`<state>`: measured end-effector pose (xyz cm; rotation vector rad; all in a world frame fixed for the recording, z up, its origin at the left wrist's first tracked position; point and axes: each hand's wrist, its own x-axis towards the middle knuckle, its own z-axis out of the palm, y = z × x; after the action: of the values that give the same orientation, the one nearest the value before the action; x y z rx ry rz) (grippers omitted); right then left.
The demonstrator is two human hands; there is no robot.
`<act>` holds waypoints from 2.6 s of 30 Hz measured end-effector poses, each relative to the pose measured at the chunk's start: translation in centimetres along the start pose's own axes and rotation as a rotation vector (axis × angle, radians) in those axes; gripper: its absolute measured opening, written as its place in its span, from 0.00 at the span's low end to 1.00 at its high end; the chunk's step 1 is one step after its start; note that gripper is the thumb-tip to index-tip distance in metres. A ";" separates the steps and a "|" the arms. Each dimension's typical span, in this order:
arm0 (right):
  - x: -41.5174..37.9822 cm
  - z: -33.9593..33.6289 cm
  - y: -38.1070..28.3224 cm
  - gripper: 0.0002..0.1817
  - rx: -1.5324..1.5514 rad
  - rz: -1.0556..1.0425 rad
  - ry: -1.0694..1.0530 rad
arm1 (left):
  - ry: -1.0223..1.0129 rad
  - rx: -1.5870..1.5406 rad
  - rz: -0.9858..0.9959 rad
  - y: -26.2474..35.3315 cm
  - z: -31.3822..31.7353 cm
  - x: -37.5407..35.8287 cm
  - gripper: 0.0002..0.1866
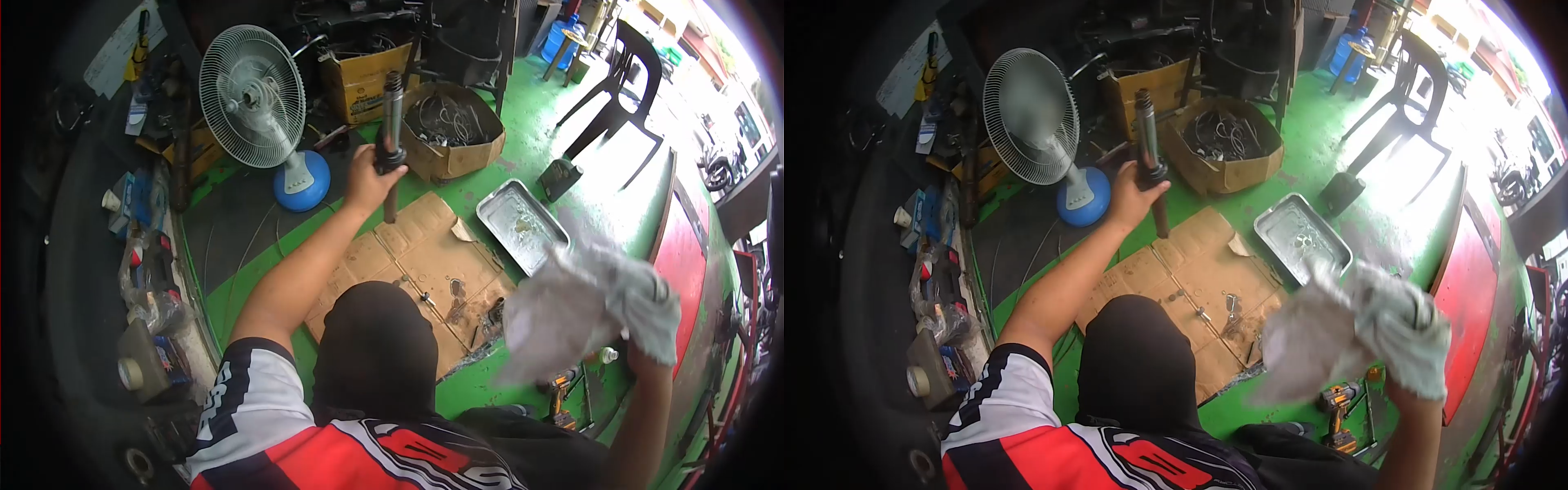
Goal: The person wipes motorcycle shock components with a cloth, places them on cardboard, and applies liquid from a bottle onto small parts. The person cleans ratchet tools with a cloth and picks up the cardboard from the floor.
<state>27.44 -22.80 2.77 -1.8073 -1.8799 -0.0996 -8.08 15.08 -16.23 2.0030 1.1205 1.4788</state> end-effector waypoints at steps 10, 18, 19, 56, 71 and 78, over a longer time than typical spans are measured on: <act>-8.3 3.6 -0.7 0.44 0.679 0.944 -0.078 | 0.080 0.245 -0.103 -14.0 1.5 -2.2 0.20; -11.9 5.2 4.2 0.38 0.500 1.092 -0.145 | 0.114 0.277 -0.127 -16.6 2.3 -2.1 0.19; -11.3 5.4 4.0 0.37 0.490 1.077 -0.146 | 0.120 0.294 -0.135 -16.5 2.3 -2.1 0.19; -7.7 5.9 -0.4 0.30 0.448 0.989 -0.190 | 0.034 0.048 -0.221 -19.5 0.5 -2.4 0.32; -6.5 5.6 -0.6 0.30 0.518 1.028 -0.261 | 0.029 0.016 -0.239 -18.8 0.1 -2.7 0.34; -6.3 5.4 -1.0 0.33 0.479 1.075 -0.254 | 0.013 0.002 -0.258 -18.5 0.0 -2.6 0.33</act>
<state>24.54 -26.49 -4.22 -2.2463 -0.7285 0.8987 -15.06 24.00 -31.15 1.7734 1.3299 1.3593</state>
